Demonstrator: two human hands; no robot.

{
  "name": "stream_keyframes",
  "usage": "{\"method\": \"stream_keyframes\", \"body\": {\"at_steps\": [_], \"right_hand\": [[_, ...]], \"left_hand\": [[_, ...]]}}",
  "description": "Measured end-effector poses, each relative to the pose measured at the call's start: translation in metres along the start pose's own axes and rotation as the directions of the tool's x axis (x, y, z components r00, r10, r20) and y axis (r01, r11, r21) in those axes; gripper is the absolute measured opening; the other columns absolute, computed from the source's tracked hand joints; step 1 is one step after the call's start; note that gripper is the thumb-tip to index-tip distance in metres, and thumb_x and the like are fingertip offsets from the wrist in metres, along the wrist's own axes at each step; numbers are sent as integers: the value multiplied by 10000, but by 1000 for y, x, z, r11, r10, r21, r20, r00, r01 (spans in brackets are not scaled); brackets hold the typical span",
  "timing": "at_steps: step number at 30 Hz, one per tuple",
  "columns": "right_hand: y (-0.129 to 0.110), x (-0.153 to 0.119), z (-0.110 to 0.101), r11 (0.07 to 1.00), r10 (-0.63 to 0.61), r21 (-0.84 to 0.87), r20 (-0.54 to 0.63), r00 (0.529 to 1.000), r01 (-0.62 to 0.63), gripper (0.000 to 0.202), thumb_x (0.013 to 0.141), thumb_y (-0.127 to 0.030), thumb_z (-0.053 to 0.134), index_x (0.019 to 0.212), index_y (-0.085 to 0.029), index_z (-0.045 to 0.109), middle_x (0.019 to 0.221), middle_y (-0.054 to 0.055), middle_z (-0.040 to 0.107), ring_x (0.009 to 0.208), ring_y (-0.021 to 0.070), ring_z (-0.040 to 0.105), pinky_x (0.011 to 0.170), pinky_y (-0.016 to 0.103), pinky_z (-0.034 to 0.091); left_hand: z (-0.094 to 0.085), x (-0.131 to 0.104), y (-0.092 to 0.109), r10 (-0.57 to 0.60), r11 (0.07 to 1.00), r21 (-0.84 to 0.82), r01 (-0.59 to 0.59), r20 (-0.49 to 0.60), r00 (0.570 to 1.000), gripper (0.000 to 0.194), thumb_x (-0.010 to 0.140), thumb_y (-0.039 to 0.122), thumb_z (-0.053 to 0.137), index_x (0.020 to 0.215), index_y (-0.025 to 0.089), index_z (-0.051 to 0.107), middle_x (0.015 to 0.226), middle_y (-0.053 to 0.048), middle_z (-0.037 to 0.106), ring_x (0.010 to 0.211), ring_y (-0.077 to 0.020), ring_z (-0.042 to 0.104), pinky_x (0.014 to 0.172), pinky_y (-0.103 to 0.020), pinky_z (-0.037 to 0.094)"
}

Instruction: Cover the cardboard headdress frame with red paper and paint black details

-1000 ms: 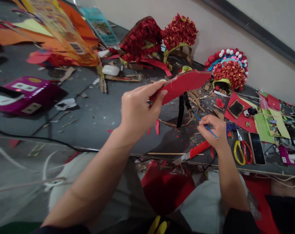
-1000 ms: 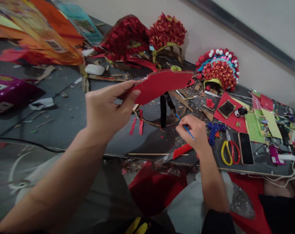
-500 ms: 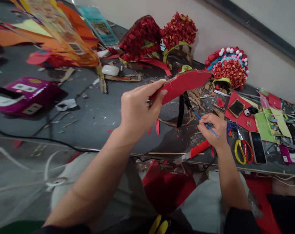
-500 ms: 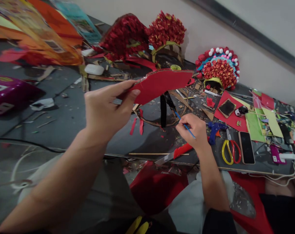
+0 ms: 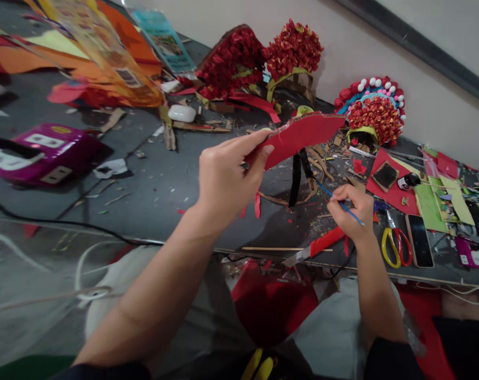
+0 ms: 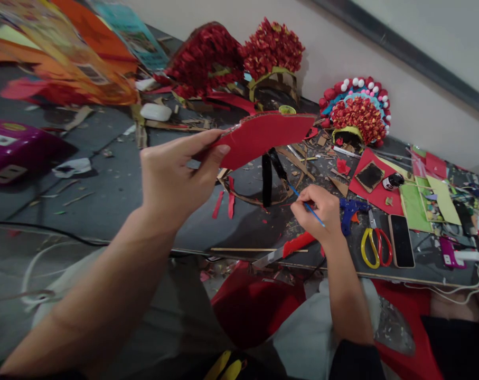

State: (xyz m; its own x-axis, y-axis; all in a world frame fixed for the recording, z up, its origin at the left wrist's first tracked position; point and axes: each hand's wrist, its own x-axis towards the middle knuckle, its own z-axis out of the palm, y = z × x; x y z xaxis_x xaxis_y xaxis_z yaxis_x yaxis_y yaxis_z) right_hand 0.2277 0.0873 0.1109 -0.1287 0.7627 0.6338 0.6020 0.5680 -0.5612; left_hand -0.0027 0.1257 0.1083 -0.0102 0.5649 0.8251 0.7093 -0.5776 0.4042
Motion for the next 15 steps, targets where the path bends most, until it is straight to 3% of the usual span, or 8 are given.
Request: {"method": "stream_keyframes", "body": {"at_steps": [3, 9, 15], "right_hand": [[0, 0, -1, 1000, 16, 12, -61, 998, -16, 137, 731, -143, 572, 637, -223, 512, 668, -27, 660, 586, 116, 604, 579, 245, 482], [0, 1, -1, 999, 1, -38, 34, 999, 0, 150, 711, -132, 553, 608, -223, 492, 624, -33, 634, 560, 115, 592, 568, 245, 480], [-1, 1, -1, 1000, -6, -12, -20, 1000, 6, 133, 737, -141, 560, 640, -224, 524, 678, -24, 670, 603, 121, 619, 603, 255, 498]], "left_hand": [[0, 0, 2, -16, 1000, 9, 16, 20, 1000, 242, 961, 228, 575, 1107, 107, 726, 965, -58, 755, 778, -129, 716, 678, -168, 520], [0, 1, 0, 10, 1000, 16, -10, 1, 1000, 242, 967, 248, 569, 1093, 120, 731, 952, -46, 757, 782, -130, 721, 677, -165, 526], [1, 0, -1, -24, 999, 27, 23, 37, 999, 266, 978, 278, 550, 1126, 136, 720, 999, -40, 754, 820, -133, 724, 708, -180, 542]]}}
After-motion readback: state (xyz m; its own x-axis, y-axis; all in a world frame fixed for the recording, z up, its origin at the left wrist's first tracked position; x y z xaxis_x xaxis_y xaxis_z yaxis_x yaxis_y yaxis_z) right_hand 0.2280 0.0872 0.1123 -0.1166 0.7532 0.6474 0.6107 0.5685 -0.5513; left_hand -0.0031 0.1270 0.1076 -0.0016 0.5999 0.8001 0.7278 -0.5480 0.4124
